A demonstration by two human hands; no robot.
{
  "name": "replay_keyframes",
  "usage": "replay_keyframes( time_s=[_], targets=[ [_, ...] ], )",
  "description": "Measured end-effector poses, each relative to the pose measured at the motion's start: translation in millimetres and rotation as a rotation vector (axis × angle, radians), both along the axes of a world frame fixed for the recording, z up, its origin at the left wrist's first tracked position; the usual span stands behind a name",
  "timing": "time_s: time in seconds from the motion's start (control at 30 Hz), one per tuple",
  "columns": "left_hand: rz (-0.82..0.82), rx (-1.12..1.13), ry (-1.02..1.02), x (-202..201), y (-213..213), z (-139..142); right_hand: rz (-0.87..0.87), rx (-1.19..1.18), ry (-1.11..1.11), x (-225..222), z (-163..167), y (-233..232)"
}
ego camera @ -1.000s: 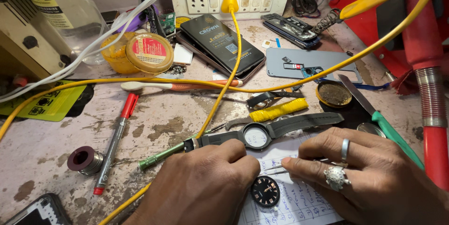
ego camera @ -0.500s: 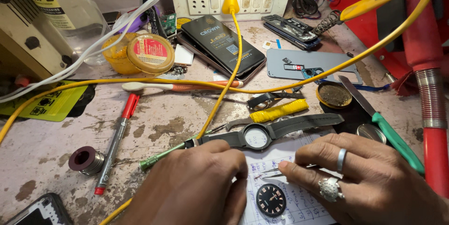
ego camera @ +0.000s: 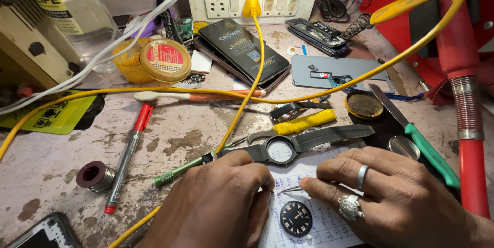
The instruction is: The person repairs a wristwatch at a cluttered workbench. They handle the watch dial and small components by hand, then use tweezers to position and adjust the watch hands on the dial, repeatedly picking up and setting down small parts while working over a handwritten paper.
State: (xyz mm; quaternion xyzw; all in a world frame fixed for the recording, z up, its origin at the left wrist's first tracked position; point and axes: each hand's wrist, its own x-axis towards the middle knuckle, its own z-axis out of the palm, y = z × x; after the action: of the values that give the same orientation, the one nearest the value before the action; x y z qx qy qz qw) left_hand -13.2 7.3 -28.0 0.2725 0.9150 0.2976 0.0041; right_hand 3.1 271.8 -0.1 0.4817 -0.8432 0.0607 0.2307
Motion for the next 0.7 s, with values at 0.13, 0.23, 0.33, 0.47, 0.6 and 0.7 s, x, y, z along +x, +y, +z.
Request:
replay_keyframes(
  time_s=[0.13,0.23,0.33,0.47,0.6,0.7],
  targets=[
    [-0.003,-0.012,-0.027,0.5,1.6,0.6,-0.016,-0.023,-0.017,0.1,1.0,-0.3],
    [0.017,-0.016,-0.047,0.4,3.3,2.5,-0.025,-0.025,-0.019,-1.0,0.9,-0.7],
    [0.019,0.015,-0.081,0.8,3.1,3.9,-0.038,-0.028,-0.015,-0.7,-0.6,-2.0],
    [0.038,-0.006,-0.064,1.2,7.1,3.5,-0.051,-0.057,-0.041,-0.4,-0.3,-3.3],
    [0.062,0.127,-0.056,2.1,7.2,4.0,-0.063,-0.106,-0.030,2.4,4.6,-5.7],
    [0.145,0.287,-0.210,1.0,8.5,6.2,-0.157,-0.179,0.012,10.1,6.6,-10.4]
  ],
)
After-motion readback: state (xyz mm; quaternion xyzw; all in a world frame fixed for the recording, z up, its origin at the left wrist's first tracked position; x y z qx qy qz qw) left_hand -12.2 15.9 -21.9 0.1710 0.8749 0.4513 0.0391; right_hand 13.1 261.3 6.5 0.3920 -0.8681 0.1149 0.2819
